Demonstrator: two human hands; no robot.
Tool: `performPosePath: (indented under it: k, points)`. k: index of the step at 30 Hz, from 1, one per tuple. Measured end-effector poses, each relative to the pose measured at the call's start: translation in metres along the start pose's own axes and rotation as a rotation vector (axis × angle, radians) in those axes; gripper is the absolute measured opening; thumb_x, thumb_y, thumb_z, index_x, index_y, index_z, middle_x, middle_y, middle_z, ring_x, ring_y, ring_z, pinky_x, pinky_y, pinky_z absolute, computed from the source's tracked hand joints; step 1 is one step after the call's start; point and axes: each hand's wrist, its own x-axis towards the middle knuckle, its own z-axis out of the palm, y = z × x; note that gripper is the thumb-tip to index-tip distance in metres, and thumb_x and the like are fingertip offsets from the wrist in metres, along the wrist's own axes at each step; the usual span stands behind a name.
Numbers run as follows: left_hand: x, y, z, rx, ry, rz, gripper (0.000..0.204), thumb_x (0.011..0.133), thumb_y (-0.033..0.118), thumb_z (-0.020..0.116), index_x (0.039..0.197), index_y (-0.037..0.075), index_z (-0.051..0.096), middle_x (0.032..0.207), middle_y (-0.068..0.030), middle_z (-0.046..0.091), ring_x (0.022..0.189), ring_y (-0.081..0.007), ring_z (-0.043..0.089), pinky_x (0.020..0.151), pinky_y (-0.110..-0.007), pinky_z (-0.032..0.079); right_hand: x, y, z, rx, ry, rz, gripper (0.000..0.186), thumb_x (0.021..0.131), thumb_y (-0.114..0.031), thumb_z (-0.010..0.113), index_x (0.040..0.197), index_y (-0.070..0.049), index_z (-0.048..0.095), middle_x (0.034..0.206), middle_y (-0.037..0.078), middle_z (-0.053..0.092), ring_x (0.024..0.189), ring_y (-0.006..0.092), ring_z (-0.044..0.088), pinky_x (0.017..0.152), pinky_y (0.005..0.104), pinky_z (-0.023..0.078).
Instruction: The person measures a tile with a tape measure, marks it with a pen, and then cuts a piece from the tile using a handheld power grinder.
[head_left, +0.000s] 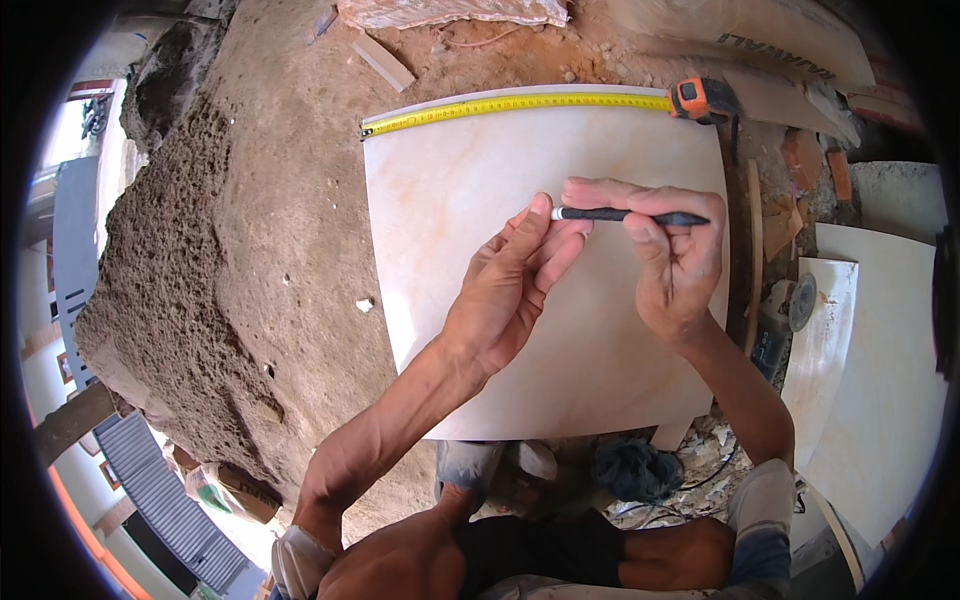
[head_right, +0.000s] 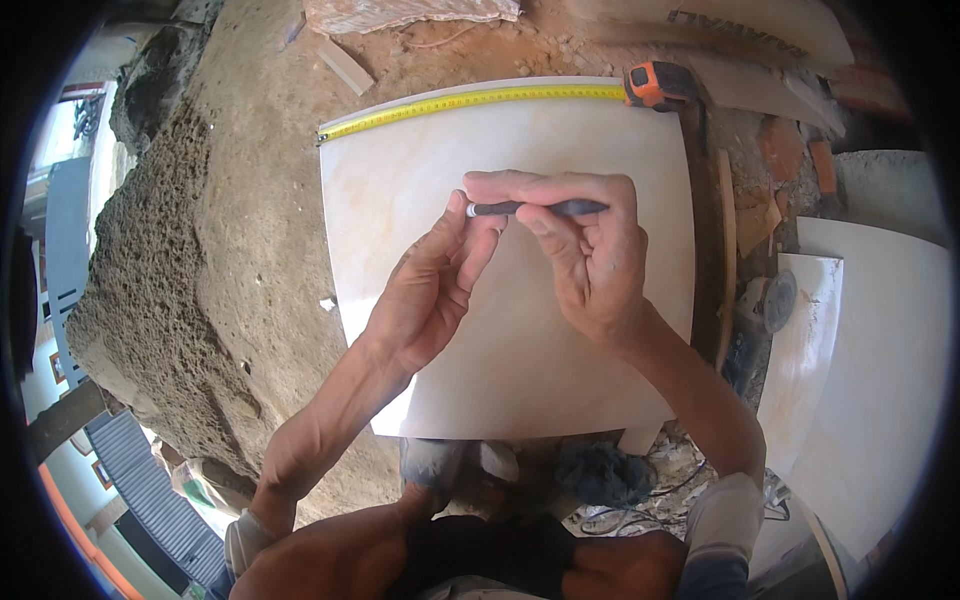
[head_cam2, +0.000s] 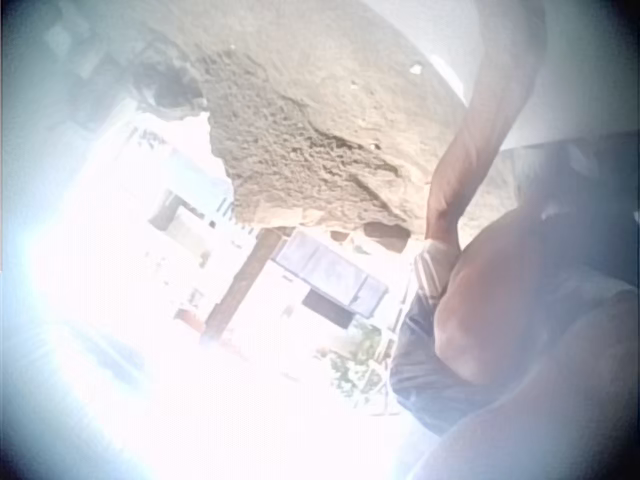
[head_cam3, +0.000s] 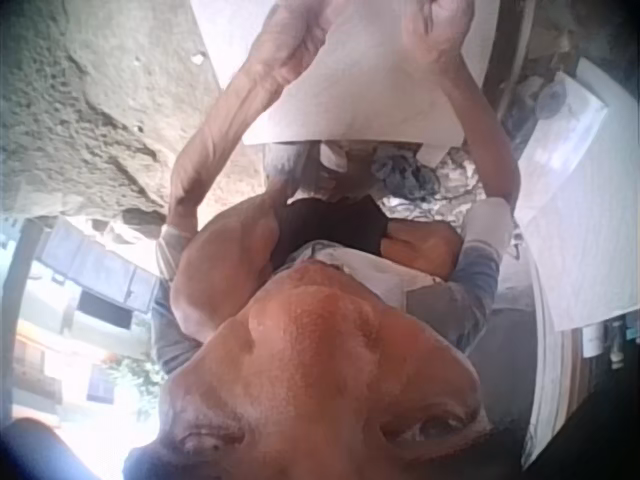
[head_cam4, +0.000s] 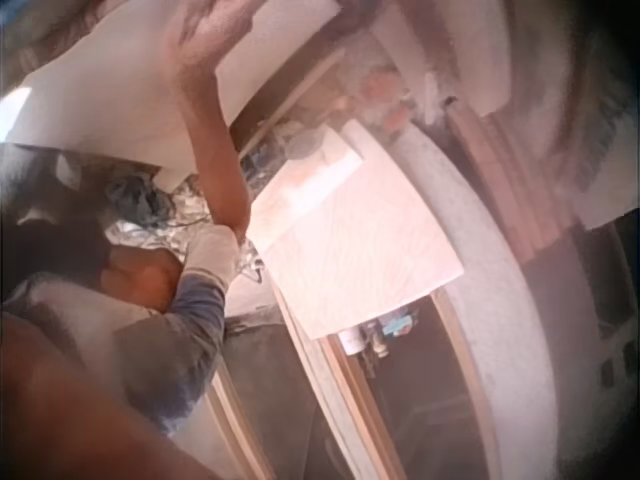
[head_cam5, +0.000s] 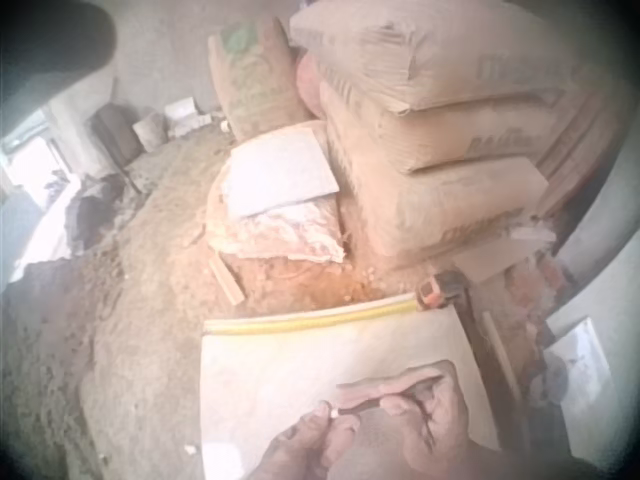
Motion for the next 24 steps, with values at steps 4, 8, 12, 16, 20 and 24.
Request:
performPosePath:
  k: [4,8,12,16,20,24]
  points:
    - [0.018,-0.017,0.016,0.338,-0.137,0.019,0.04,0.115,0.037,0.068,0.133,0.001,0.066,0.121,-0.0122,0.082,0.11,-0.0164,0.079,0.098,-0.033,0.065,0.01,0.007,-0.046,-0.04,0.24,0.24,0.034,0.119,-0.02,0.058,0.145,-0.004,0.044,0.12,0.027,0.08,0.09,0.0215,0.076,0.089,0.036,0.062]
    - [0.078,-0.022,0.029,1.169,-0.096,0.782,0.029,0.114,0.027,0.069,0.13,0.003,0.07,0.12,-0.0118,0.081,0.107,-0.0293,0.076,0.091,-0.04,0.062,0.015,0.02,-0.102,0.013,0.449,0.123,0.042,0.119,-0.021,0.06,0.154,-0.003,0.047,0.118,0.025,0.08,0.082,0.0209,0.074,0.084,0.0332,0.059]
    - [0.141,-0.007,0.01,1.683,-0.05,1.324,0.029,0.107,0.017,0.071,0.135,0.009,0.071,0.141,-0.0119,0.068,0.131,-0.0397,0.062,0.111,-0.052,0.052,0.001,0.021,-0.132,0.182,0.4,0.289,0.04,0.118,-0.02,0.059,0.154,-0.002,0.055,0.127,0.024,0.078,0.084,0.0217,0.074,0.084,0.0314,0.057]
    - [0.17,-0.009,-0.005,1.872,-0.016,1.404,0.045,0.109,0.029,0.071,0.148,0.008,0.064,0.148,-0.0197,0.061,0.138,-0.0495,0.056,0.12,-0.057,0.047,-0.02,0.033,-0.129,0.13,0.365,0.328,0.042,0.12,-0.025,0.052,0.152,0.001,0.058,0.134,0.023,0.075,0.091,0.0203,0.074,0.087,0.0331,0.057]
    - [0.176,-0.018,-0.004,1.89,-0.02,1.404,0.051,0.111,0.036,0.066,0.152,0.006,0.061,0.147,-0.0192,0.06,0.137,-0.0464,0.056,0.125,-0.056,0.043,-0.023,0.056,-0.133,-0.165,0.221,0.338,0.043,0.119,-0.026,0.05,0.151,0.002,0.059,0.132,0.022,0.076,0.095,0.0191,0.074,0.089,0.0347,0.058]
    - [0.177,-0.018,-0.003,1.96,-0.019,1.408,0.053,0.112,0.04,0.064,0.153,0.007,0.06,0.147,-0.0206,0.06,0.137,-0.0437,0.057,0.125,-0.056,0.042,-0.013,0.08,-0.135,-0.178,0.167,0.455,0.032,0.112,-0.018,0.064,0.136,0.002,0.069,0.119,0.015,0.081,0.09,0.0136,0.072,0.085,0.0297,0.059]
